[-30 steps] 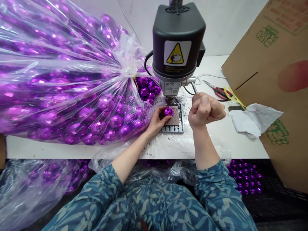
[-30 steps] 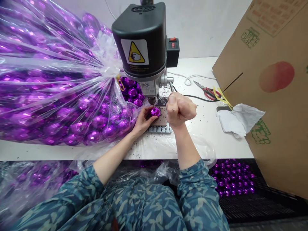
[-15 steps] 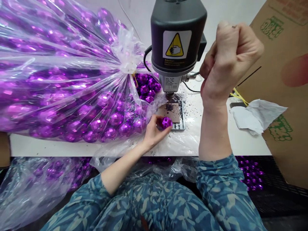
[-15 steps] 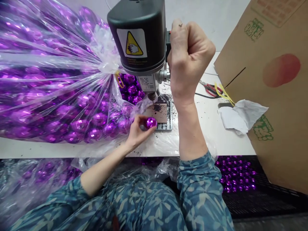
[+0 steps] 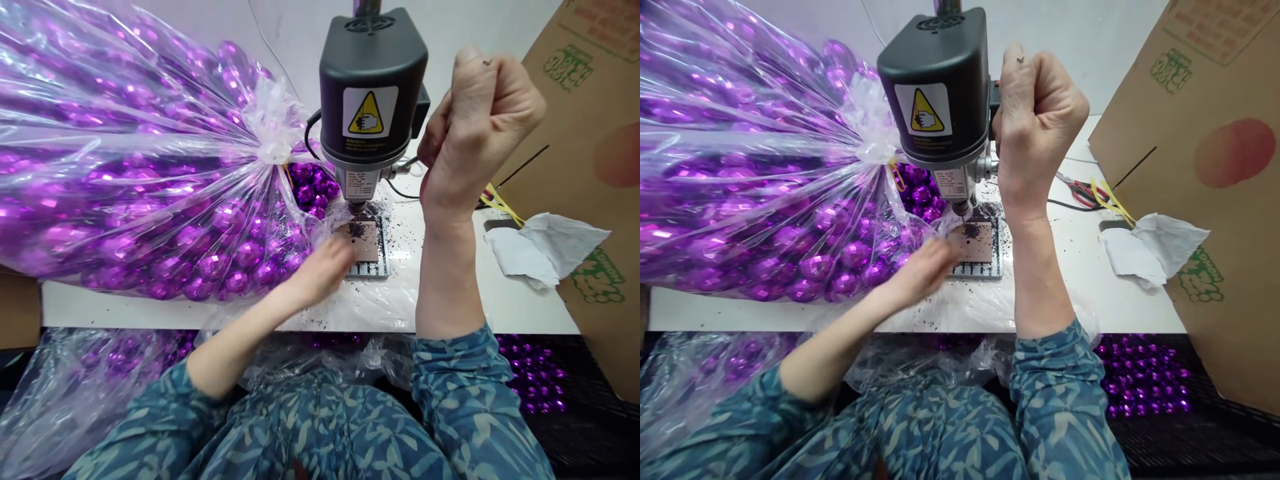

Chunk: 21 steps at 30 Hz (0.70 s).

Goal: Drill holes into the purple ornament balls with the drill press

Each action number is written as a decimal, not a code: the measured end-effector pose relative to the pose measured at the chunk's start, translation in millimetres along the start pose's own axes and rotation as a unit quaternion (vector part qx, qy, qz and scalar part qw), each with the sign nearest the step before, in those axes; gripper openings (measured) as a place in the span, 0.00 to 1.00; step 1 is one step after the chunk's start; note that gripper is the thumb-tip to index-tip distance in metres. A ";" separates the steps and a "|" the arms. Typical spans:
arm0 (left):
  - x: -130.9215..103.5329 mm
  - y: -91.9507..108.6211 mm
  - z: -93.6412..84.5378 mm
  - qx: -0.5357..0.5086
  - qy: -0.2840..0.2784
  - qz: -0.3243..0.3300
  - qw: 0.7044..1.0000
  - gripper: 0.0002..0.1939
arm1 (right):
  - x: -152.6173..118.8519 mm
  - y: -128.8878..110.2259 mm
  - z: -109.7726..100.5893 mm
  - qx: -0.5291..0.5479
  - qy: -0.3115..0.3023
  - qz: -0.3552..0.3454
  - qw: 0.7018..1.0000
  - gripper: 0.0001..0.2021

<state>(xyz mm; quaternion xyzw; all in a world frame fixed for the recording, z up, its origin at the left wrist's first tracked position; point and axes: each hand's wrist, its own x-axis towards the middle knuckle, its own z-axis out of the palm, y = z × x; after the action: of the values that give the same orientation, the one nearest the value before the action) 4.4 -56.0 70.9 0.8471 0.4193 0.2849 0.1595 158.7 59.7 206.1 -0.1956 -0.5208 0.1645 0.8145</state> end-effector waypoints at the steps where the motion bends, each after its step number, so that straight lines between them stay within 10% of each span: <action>1: 19.5 -11.7 -4.5 0.044 0.037 -0.045 0.997 0.14 | -0.2 -1.4 0.0 0.004 0.004 0.000 1.000 0.30; 6: 86.8 -49.3 -19.8 0.282 -0.063 -0.327 0.900 0.21 | -1.7 -6.2 -0.8 -0.031 0.001 0.026 0.999 0.32; 11: 90.9 -56.2 -21.6 0.310 -0.139 -0.343 0.876 0.21 | -2.1 -3.5 -2.2 -0.025 -0.010 0.019 0.999 0.34; 17: 62.4 -41.2 -33.9 0.074 0.150 -0.253 0.953 0.26 | -0.9 -4.9 -0.3 0.004 0.006 0.026 1.000 0.32; 21: 32.6 -6.0 -24.0 -0.310 0.256 -0.194 0.895 0.18 | -0.4 -3.9 -0.3 0.030 0.007 0.027 0.999 0.32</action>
<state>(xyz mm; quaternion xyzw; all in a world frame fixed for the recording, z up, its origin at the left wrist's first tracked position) 1.7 -25.5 98.2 0.5540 0.4919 0.5713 0.3532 159.1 56.0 207.6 -0.1866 -0.5043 0.2008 0.8188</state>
